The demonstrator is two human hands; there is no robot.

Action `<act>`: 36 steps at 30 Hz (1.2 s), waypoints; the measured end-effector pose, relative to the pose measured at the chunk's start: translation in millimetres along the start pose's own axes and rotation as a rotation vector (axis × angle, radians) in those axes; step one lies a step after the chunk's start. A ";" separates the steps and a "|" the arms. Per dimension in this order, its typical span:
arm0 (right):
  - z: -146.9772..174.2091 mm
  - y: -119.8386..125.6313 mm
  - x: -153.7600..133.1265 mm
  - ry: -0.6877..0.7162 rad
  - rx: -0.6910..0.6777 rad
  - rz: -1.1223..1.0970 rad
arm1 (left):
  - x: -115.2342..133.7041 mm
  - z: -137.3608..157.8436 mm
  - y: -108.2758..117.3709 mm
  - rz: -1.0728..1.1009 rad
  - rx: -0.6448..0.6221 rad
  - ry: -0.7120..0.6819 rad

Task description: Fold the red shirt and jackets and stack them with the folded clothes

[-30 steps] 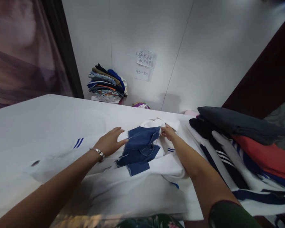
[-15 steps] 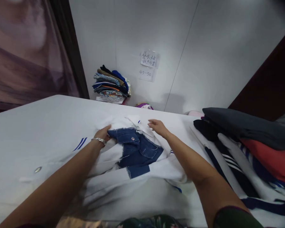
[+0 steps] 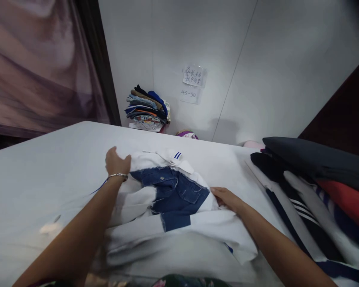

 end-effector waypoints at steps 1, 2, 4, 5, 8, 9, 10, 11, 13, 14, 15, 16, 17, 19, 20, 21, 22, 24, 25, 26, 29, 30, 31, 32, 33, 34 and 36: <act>-2.9 -2.5 -0.7 -0.030 0.013 -0.045 | 14.9 -2.7 0.7 -0.070 0.020 -0.119; -6.5 -5.7 -1.4 -0.055 0.031 -0.097 | 30.3 -5.0 -2.8 -0.156 -0.006 -0.232; -14.2 -14.5 -1.9 -0.097 0.058 -0.210 | 55.2 -8.4 -20.7 -0.359 -0.176 -0.407; -17.6 -20.4 -1.1 -0.120 0.051 -0.260 | 61.7 -9.9 -31.9 -0.442 -0.286 -0.435; -20.3 -39.8 2.6 -0.194 -0.038 -0.330 | 63.1 -12.4 -59.7 -0.577 -0.516 -0.414; -17.9 -45.4 2.0 -0.188 -0.079 -0.328 | 60.4 -12.3 -66.3 -0.587 -0.553 -0.411; -13.4 -49.9 -0.4 -0.157 -0.114 -0.313 | 56.5 -11.6 -71.8 -0.598 -0.585 -0.413; -6.8 -53.2 -4.5 -0.101 -0.137 -0.289 | 51.8 -10.4 -76.2 -0.607 -0.613 -0.417; 12.8 -58.6 -15.7 0.036 -0.155 -0.198 | 41.7 -7.7 -80.6 -0.624 -0.658 -0.421; 25.1 -62.2 -22.0 0.108 -0.163 -0.123 | 36.6 -6.3 -80.7 -0.633 -0.681 -0.419; 38.3 -67.1 -28.1 0.179 -0.183 -0.031 | 32.1 -4.8 -79.6 -0.638 -0.708 -0.419; 51.5 -73.6 -33.2 0.244 -0.219 0.064 | 28.3 -3.3 -77.2 -0.639 -0.734 -0.423; 63.5 -81.0 -36.6 0.293 -0.269 0.148 | 25.3 -1.7 -73.7 -0.632 -0.758 -0.433; 80.1 -94.9 -36.5 0.327 -0.390 0.249 | 21.4 1.3 -63.6 -0.603 -0.789 -0.459; 83.0 -98.9 -33.7 0.310 -0.423 0.251 | 20.1 2.7 -57.5 -0.584 -0.794 -0.471; 81.7 -99.7 -30.0 0.278 -0.416 0.220 | 19.0 4.0 -51.2 -0.564 -0.792 -0.481; 76.8 -97.5 -26.0 0.245 -0.364 0.166 | 17.9 5.2 -44.8 -0.545 -0.785 -0.490; 61.8 -87.7 -18.4 0.194 -0.189 0.032 | 16.1 7.1 -32.2 -0.509 -0.751 -0.506; 54.0 -83.4 -14.4 0.165 -0.118 -0.034 | 15.9 7.8 -25.7 -0.468 -0.722 -0.508; 47.2 -81.6 -10.8 0.132 -0.091 -0.086 | 16.0 8.4 -18.9 -0.402 -0.691 -0.503; 35.0 -89.3 -4.3 0.037 -0.217 -0.197 | 18.5 11.8 2.0 -0.127 -0.644 -0.444; 33.6 -92.8 -3.6 0.016 -0.268 -0.227 | 20.3 13.4 9.1 -0.042 -0.638 -0.419; 32.9 -95.3 -3.1 0.001 -0.301 -0.249 | 22.8 15.0 16.4 0.027 -0.629 -0.398; 32.6 -96.8 -2.5 -0.010 -0.317 -0.261 | 25.9 16.3 24.0 0.089 -0.610 -0.381; 32.4 -97.5 -1.7 -0.021 -0.320 -0.261 | 29.6 17.2 31.8 0.146 -0.581 -0.369; 32.5 -97.1 -0.8 -0.029 -0.312 -0.251 | 33.4 17.7 39.4 0.197 -0.547 -0.361; 33.1 -92.6 -0.3 -0.039 -0.267 -0.207 | 40.4 18.1 52.3 0.263 -0.488 -0.357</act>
Point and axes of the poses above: each hand's wrist, its own z-axis away from the middle knuckle, its own y-axis out of the back of the hand, x = y × z, the point moved 5 cm from there along -z, towards the middle knuckle, and after that the axes turned 10 degrees about -z, right-handed, at the moved point
